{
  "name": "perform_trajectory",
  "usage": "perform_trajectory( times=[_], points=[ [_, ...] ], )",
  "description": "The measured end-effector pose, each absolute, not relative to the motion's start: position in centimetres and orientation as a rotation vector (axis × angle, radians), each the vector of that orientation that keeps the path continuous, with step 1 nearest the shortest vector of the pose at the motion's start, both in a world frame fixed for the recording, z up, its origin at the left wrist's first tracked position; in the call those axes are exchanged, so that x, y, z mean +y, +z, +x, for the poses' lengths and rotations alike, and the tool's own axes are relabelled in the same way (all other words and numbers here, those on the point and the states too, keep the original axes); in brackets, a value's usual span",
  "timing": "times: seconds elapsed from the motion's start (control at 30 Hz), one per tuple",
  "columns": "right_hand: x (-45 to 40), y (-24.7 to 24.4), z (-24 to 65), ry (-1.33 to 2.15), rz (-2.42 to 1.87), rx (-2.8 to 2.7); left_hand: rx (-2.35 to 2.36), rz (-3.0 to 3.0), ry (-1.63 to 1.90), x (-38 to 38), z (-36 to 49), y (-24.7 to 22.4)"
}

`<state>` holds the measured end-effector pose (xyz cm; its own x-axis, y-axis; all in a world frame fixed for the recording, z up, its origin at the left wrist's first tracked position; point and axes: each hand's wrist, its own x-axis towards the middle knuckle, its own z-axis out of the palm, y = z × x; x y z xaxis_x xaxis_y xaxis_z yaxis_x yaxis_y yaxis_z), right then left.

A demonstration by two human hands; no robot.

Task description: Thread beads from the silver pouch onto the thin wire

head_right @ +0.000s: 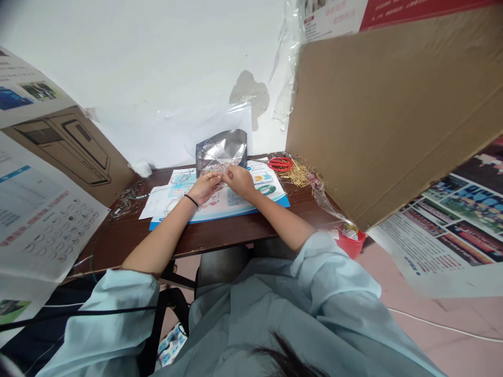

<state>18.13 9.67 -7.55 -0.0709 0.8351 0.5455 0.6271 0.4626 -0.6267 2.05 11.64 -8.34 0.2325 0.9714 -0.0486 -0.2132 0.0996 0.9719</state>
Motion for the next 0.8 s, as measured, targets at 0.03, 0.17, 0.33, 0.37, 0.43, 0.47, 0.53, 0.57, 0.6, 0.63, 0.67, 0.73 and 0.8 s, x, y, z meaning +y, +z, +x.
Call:
perform_trajectory(
  times=[0.03,0.17,0.33,0.37,0.43,0.47,0.53,0.57,0.6,0.63,0.67,0.73,0.8],
  points=[
    [9.67,-7.54,18.13,0.279,-1.246,-1.782,0.917,1.087,1.088,11.62,2.05,-8.31],
    [9.72,-7.58,18.14,0.264,-1.25,-1.779,0.925,1.09,1.09,11.53,2.05,-8.15],
    [9.71,-7.6,18.1,0.258,-1.252,-1.789,0.921,1.113,1.074,11.53,2.04,-8.16],
    [9.68,-7.57,18.09,0.258,-1.252,-1.789,0.919,1.118,1.072,11.56,2.03,-8.2],
    [9.61,-7.5,18.09,0.259,-1.251,-1.789,0.915,1.126,1.073,11.62,2.01,-8.28],
    [9.57,-7.47,18.09,0.26,-1.251,-1.79,0.915,1.129,1.074,11.64,2.0,-8.32],
    [9.54,-7.44,18.1,0.263,-1.252,-1.794,0.919,1.133,1.077,11.68,1.98,-8.38],
    [9.55,-7.45,18.1,0.265,-1.251,-1.796,0.921,1.134,1.078,11.69,1.98,-8.4],
    [9.57,-7.48,18.1,0.267,-1.248,-1.798,0.924,1.133,1.077,11.69,1.99,-8.42],
    [9.6,-7.52,18.1,0.269,-1.242,-1.801,0.927,1.132,1.076,11.69,2.0,-8.42],
    [9.65,-7.57,18.09,0.272,-1.236,-1.802,0.928,1.132,1.074,11.68,2.02,-8.42],
    [9.74,-7.67,18.08,0.279,-1.22,-1.807,0.929,1.138,1.071,11.66,2.05,-8.41],
    [9.81,-7.73,18.07,0.288,-1.203,-1.812,0.921,1.148,1.072,11.64,2.06,-8.39]
  ],
)
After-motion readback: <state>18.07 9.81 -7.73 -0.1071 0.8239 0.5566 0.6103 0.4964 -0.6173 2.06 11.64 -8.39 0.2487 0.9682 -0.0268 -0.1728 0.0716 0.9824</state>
